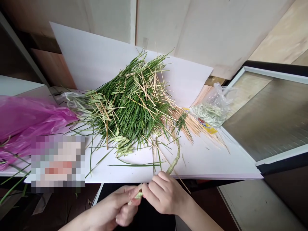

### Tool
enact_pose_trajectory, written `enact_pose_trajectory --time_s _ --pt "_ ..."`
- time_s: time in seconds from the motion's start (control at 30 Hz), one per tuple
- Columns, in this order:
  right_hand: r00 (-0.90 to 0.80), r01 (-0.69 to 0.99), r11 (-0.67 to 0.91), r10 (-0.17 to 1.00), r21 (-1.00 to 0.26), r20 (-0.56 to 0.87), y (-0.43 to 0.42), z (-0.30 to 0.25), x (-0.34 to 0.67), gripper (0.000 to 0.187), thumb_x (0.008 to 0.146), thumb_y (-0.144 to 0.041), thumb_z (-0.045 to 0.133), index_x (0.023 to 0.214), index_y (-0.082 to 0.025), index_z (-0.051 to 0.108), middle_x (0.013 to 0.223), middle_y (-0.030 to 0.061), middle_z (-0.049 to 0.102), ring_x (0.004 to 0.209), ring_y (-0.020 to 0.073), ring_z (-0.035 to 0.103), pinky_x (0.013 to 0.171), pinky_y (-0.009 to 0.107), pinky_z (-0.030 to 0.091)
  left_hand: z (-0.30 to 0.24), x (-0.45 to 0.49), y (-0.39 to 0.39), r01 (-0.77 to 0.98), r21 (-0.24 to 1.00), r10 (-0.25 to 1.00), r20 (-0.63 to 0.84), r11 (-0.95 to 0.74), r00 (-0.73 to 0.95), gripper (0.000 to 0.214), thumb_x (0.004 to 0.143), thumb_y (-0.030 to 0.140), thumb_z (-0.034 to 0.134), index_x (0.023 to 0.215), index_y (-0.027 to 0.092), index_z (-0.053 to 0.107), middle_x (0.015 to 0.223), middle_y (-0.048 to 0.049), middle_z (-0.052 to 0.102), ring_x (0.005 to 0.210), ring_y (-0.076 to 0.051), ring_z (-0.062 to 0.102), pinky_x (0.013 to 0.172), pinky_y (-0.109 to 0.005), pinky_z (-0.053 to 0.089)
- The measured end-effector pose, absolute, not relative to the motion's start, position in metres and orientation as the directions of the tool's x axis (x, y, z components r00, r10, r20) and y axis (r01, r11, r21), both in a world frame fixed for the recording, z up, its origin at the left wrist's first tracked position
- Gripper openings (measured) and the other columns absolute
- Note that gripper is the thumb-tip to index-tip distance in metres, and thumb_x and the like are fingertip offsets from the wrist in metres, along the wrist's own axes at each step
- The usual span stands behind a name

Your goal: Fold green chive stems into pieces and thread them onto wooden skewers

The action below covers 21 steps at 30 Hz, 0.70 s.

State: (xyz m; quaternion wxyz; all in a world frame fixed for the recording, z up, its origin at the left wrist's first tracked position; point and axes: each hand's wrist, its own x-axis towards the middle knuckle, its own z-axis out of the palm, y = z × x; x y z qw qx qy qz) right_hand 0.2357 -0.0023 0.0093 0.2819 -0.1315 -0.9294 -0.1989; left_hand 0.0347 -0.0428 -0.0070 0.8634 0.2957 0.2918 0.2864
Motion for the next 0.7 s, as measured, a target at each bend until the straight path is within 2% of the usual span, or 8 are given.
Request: enact_pose_trajectory --time_s 0.1,0.23,0.33,0.4,0.47,0.53,0.6,0.7 --pt "-0.767 0.341 0.858 0.016 0.385 0.642 0.004 0.007 0.259 0.030 0.107 -0.008 0.043 0.092 -0.013 0.068 0.063 0.0015 0.062 0.058 0.0172 0.051 0.058 0.035 0.036 -0.006 0.034 -0.060 -0.379 0.561 0.593 -0.263 0.736 0.761 0.062 0.078 0.071 0.075 0.064 0.022 0.038 0.043 0.0137 0.019 0.041 -0.006 0.008 0.044 -0.026 0.005" --pt "-0.612 0.617 0.758 0.296 0.210 0.733 0.027 0.005 0.303 0.019 0.104 -0.002 0.050 0.101 -0.015 0.064 0.063 0.0005 0.058 0.058 0.0180 0.048 0.058 0.034 0.032 -0.002 0.010 -0.067 -0.389 0.633 0.659 -0.265 0.670 0.704 0.063 0.083 0.073 0.069 0.062 0.022 0.036 0.045 0.0126 0.020 0.042 -0.006 0.012 0.045 -0.025 0.011" --pt "-0.615 0.675 0.725 0.451 0.137 0.647 0.039 0.003 0.313 0.016 0.107 -0.007 0.049 0.110 -0.014 0.063 0.069 0.0024 0.060 0.062 0.0192 0.051 0.061 0.034 0.038 0.004 -0.011 -0.046 -0.160 0.920 0.859 -0.258 0.358 0.443 0.056 0.094 0.069 0.056 0.068 0.021 0.047 0.054 0.0077 0.035 0.047 -0.009 0.027 0.048 -0.024 0.023" --pt "-0.653 0.669 0.736 0.513 0.105 0.557 0.041 0.002 0.303 0.018 0.110 -0.014 0.047 0.114 -0.014 0.064 0.074 0.0032 0.063 0.067 0.0202 0.056 0.066 0.034 0.044 0.009 -0.020 -0.020 0.193 0.981 0.951 -0.042 -0.018 0.306 0.050 0.101 0.059 0.049 0.072 0.020 0.055 0.068 0.0008 0.054 0.063 -0.014 0.049 0.062 -0.026 0.038" --pt "-0.677 0.663 0.744 0.552 0.078 0.487 0.040 0.000 0.287 0.023 0.111 -0.017 0.043 0.116 -0.014 0.065 0.077 0.0044 0.065 0.070 0.0218 0.060 0.068 0.035 0.047 0.012 -0.025 0.010 0.542 0.814 0.971 0.112 -0.211 0.210 0.037 0.104 0.049 0.049 0.082 0.021 0.061 0.077 -0.0015 0.064 0.072 -0.019 0.058 0.071 -0.031 0.043" --pt "-0.691 0.661 0.749 0.576 0.057 0.438 0.038 0.000 0.270 0.024 0.110 -0.015 0.043 0.119 -0.015 0.066 0.079 0.0052 0.067 0.072 0.0232 0.062 0.068 0.036 0.049 0.014 -0.028 0.035 0.738 0.618 0.959 0.238 -0.271 0.153 0.027 0.103 0.041 0.052 0.094 0.020 0.065 0.090 -0.0057 0.070 0.082 -0.024 0.063 0.076 -0.035 0.047" --pt "-0.692 0.666 0.745 0.599 0.038 0.403 0.036 -0.001 0.257 0.025 0.106 -0.014 0.050 0.129 -0.013 0.061 0.081 0.0056 0.069 0.072 0.0246 0.064 0.067 0.037 0.052 0.014 -0.026 0.050 0.850 0.432 0.925 0.351 -0.301 0.149 0.023 0.102 0.037 0.057 0.108 0.017 0.068 0.108 -0.0114 0.073 0.101 -0.031 0.063 0.088 -0.043 0.048" --pt "-0.658 0.696 0.712 0.683 -0.090 0.316 0.034 -0.002 0.243 0.060 0.097 -0.011 0.066 0.152 -0.013 0.040 0.084 0.0050 0.073 0.075 0.0270 0.068 0.071 0.040 0.058 0.011 -0.014 0.046 0.885 0.317 0.869 0.466 -0.341 0.168 0.027 0.100 0.037 0.062 0.118 0.019 0.068 0.120 -0.0136 0.072 0.114 -0.036 0.058 0.096 -0.051 0.046"
